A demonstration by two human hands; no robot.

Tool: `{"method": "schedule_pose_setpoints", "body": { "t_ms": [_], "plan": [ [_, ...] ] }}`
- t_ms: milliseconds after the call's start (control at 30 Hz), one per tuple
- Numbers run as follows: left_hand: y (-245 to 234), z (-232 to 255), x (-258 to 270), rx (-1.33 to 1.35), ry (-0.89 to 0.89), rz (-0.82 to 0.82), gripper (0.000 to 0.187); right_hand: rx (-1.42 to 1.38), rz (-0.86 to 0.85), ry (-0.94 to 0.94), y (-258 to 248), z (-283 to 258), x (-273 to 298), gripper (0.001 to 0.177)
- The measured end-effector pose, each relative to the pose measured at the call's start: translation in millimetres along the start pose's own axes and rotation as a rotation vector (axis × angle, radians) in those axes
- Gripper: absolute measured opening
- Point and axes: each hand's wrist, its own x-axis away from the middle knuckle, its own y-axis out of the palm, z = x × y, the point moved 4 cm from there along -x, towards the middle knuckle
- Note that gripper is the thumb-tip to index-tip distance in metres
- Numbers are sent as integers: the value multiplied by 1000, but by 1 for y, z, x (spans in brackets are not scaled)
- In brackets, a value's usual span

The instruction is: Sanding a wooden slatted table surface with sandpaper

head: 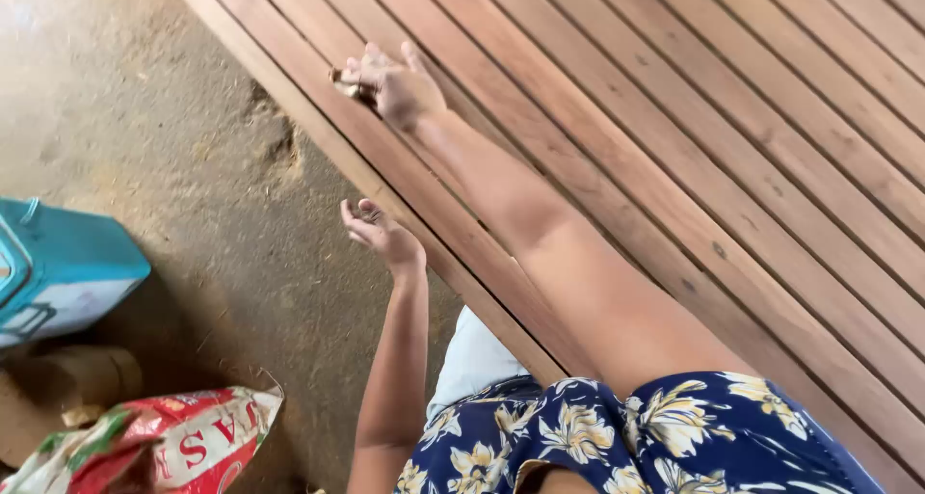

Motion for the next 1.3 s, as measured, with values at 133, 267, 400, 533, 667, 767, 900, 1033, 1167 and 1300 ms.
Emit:
{"method": "schedule_pose_setpoints", "body": {
  "t_ms": [133,267,400,533,667,767,900,1033,1167,1300],
  "plan": [
    [-18,43,14,-184,-96,-76,98,81,208,-290,-1,-2,119,50],
    [-13,66,13,-164,-28,-108,100,212,192,-224,-14,29,313,53],
    [-3,37,1,7,54,-99,79,201,374,-62,-17,53,535,47],
    [-2,28,-3,-22,-5,-89,59,367,604,435,15,54,672,47],
    [-4,37,-3,-180,1,-54,49,422,622,329,-1,64,663,47],
    [-12,35,2,-325,89,-77,49,485,678,237,-26,60,604,36],
    [-3,14,-15,-353,103,-65,46,335,620,15,-37,84,510,47],
    [-10,40,-6,-485,196,-53,48,213,502,-201,-16,97,388,62],
    [-13,65,4,-523,321,-78,53,331,420,-19,4,75,273,50],
    [-6,101,30,-568,789,-108,72,178,436,53,24,86,234,30]
  ]
}}
